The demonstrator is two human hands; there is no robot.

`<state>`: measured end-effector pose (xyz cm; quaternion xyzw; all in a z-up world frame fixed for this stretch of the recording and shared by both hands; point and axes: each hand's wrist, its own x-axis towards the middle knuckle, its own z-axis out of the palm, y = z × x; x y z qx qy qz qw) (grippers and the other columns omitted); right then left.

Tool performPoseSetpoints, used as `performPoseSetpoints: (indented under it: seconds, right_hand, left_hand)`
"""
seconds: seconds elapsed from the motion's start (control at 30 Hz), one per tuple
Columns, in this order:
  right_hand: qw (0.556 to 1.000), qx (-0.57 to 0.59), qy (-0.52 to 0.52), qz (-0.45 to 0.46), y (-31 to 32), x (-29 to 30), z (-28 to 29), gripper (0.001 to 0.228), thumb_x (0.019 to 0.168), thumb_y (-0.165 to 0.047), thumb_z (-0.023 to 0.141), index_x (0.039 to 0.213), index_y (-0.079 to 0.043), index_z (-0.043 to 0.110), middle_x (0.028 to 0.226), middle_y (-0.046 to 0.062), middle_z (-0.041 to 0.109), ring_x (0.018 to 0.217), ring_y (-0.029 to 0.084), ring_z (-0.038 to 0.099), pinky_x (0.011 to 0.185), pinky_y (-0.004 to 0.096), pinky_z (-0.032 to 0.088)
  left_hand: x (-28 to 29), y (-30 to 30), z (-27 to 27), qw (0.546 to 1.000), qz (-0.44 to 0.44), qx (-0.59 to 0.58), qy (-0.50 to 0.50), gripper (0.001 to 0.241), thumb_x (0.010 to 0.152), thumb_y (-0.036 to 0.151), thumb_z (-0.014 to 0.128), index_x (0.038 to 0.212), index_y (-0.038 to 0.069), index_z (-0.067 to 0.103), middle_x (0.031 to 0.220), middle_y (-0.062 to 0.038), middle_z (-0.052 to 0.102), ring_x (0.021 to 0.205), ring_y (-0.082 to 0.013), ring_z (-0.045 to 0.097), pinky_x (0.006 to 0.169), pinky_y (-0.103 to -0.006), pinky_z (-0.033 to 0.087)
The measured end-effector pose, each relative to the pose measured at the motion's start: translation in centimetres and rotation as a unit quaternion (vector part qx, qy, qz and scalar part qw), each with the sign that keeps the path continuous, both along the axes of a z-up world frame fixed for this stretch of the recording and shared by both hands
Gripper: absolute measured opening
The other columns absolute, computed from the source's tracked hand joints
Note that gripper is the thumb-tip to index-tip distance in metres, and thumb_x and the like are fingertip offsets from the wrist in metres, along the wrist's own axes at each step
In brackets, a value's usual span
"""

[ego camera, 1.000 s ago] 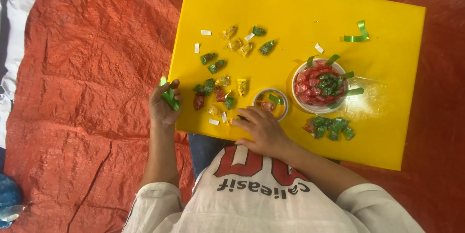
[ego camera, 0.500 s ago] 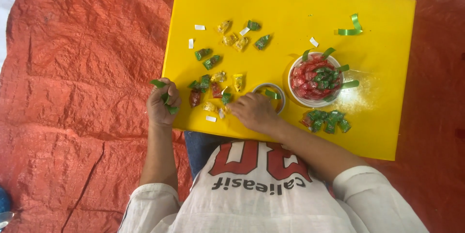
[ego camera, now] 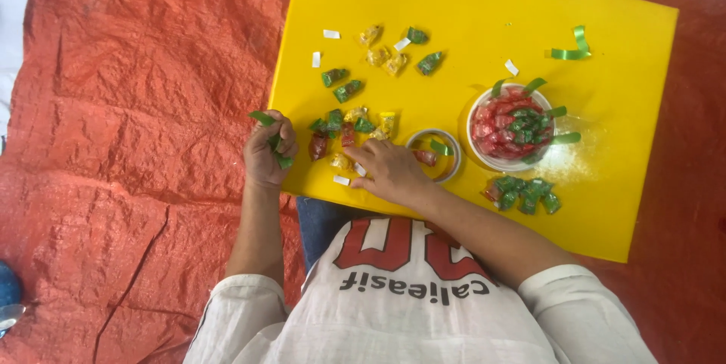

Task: Cutting small green ribbons and attaching them to wrapped candies on a yellow table.

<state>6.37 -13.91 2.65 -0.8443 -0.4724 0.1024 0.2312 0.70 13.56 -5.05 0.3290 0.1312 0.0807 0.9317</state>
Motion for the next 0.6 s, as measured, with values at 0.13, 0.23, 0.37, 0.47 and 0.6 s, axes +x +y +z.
performPoseSetpoints:
  seconds: [0.13, 0.23, 0.37, 0.47, 0.6]
  right_hand:
    - [0.999, -0.008, 0.042, 0.007, -0.3, 0.8, -1.9, 0.036, 0.100, -0.032, 0.066, 0.133, -0.016, 0.065, 0.098, 0.010, 0.065, 0.091, 0.032, 0.072, 0.074, 0.042, 0.061]
    - [0.998, 0.010, 0.059, -0.024, -1.3, 1.7, -2.8, 0.019, 0.102, -0.028, 0.063, 0.113, -0.018, 0.075, 0.094, 0.007, 0.072, 0.092, 0.028, 0.074, 0.078, 0.037, 0.060]
    - [0.998, 0.004, 0.055, -0.036, -1.4, 1.3, -0.7, 0.028, 0.097, -0.032, 0.069, 0.119, -0.014, 0.073, 0.100, 0.010, 0.072, 0.094, 0.029, 0.074, 0.079, 0.037, 0.060]
    - [0.997, 0.005, 0.073, -0.021, -1.0, -0.4, -2.1, 0.040, 0.094, -0.037, 0.073, 0.126, -0.012, 0.071, 0.104, 0.013, 0.069, 0.098, 0.032, 0.073, 0.082, 0.041, 0.060]
    - [0.999, 0.024, 0.021, -0.003, -0.7, -1.6, -4.2, 0.025, 0.106, -0.027, 0.053, 0.103, -0.013, 0.074, 0.086, 0.005, 0.063, 0.083, 0.025, 0.070, 0.072, 0.034, 0.058]
  left_hand:
    - [-0.1, -0.1, -0.2, 1.000, 0.009, -0.003, 0.003, 0.019, 0.096, 0.006, 0.049, 0.106, 0.013, 0.063, 0.071, -0.005, 0.055, 0.047, -0.0076, 0.039, 0.043, -0.0202, 0.035]
    - [-0.1, -0.1, -0.3, 1.000, 0.010, -0.002, 0.002, 0.020, 0.096, 0.007, 0.047, 0.106, 0.013, 0.063, 0.071, -0.006, 0.055, 0.048, -0.0086, 0.041, 0.044, -0.0211, 0.036]
    - [0.1, -0.1, -0.3, 1.000, 0.002, -0.005, -0.002, 0.020, 0.095, 0.007, 0.048, 0.107, 0.012, 0.063, 0.072, -0.008, 0.057, 0.048, -0.0092, 0.043, 0.044, -0.0216, 0.038]
    - [0.1, -0.2, -0.2, 1.000, -0.002, -0.001, 0.002, 0.020, 0.095, 0.006, 0.048, 0.107, 0.012, 0.063, 0.073, -0.008, 0.057, 0.048, -0.0095, 0.044, 0.045, -0.0220, 0.039]
    - [0.1, -0.2, 0.1, 1.000, -0.003, 0.003, 0.001, 0.020, 0.096, 0.006, 0.047, 0.107, 0.012, 0.062, 0.073, -0.008, 0.057, 0.049, -0.0100, 0.043, 0.046, -0.0224, 0.039]
